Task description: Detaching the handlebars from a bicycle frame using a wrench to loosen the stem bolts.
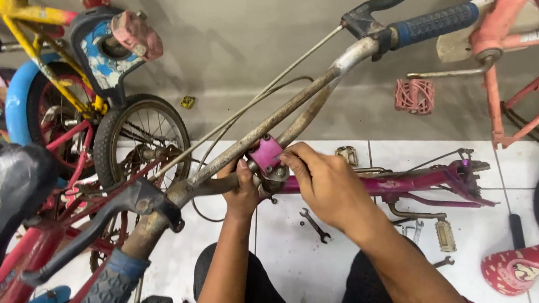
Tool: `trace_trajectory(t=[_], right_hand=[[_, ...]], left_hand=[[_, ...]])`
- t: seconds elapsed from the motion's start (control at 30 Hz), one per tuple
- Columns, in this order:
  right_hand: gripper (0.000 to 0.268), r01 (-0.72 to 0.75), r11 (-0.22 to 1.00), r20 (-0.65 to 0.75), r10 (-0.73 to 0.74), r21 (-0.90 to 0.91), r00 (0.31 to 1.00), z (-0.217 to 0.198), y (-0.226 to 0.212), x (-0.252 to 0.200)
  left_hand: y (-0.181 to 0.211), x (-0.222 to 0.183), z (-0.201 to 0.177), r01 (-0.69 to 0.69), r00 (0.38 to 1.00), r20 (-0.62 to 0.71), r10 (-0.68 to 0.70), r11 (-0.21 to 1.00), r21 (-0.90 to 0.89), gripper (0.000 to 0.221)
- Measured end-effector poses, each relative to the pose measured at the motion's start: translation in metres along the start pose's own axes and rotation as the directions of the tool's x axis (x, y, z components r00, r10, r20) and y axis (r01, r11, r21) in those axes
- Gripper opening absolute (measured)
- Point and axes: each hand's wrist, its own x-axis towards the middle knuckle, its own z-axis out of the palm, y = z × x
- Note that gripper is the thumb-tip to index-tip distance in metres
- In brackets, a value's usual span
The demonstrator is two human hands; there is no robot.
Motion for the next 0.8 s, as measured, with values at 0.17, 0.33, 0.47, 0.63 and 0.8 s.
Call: trace_trajectory(t=[0.17, 0.33, 0.47, 0.63, 0.8], right_hand=[[0.038, -0.373, 0.928, 0.291, 0.358, -0.005, 0.887, -0.003, -0.020, 0.001], [0.034, -0.408, 0.911, 0.315, 0.406, -0.065, 0.858, -0.003, -0.039, 0.007], [0.035, -0.192, 0.923, 0.231, 0.277, -0.332, 0.933, 0.022, -0.036, -0.001], [0.032, -0.054, 0.829, 0.238, 0.221, -0.556, 0.946, 0.055, -0.039, -0.010], [0.033, -0.083, 0.884, 0.319, 0.252, -0.460, 0.914, 0.052, -0.040, 0.007]], left_hand=[[0.000, -0.002, 0.001, 0.024, 0.999, -0.027, -0.023, 0.999, 0.028, 0.039], [-0.004, -0.004, -0.003, 0.055, 0.998, -0.017, -0.054, 0.998, 0.042, 0.038], [-0.011, -0.008, -0.007, 0.021, 0.999, -0.027, -0.019, 0.998, 0.059, 0.036], [-0.021, -0.015, -0.012, -0.012, 0.999, -0.043, 0.013, 0.999, 0.031, 0.032], [0.033, 0.005, -0.002, -0.030, 0.999, -0.026, 0.032, 0.997, 0.073, 0.030]])
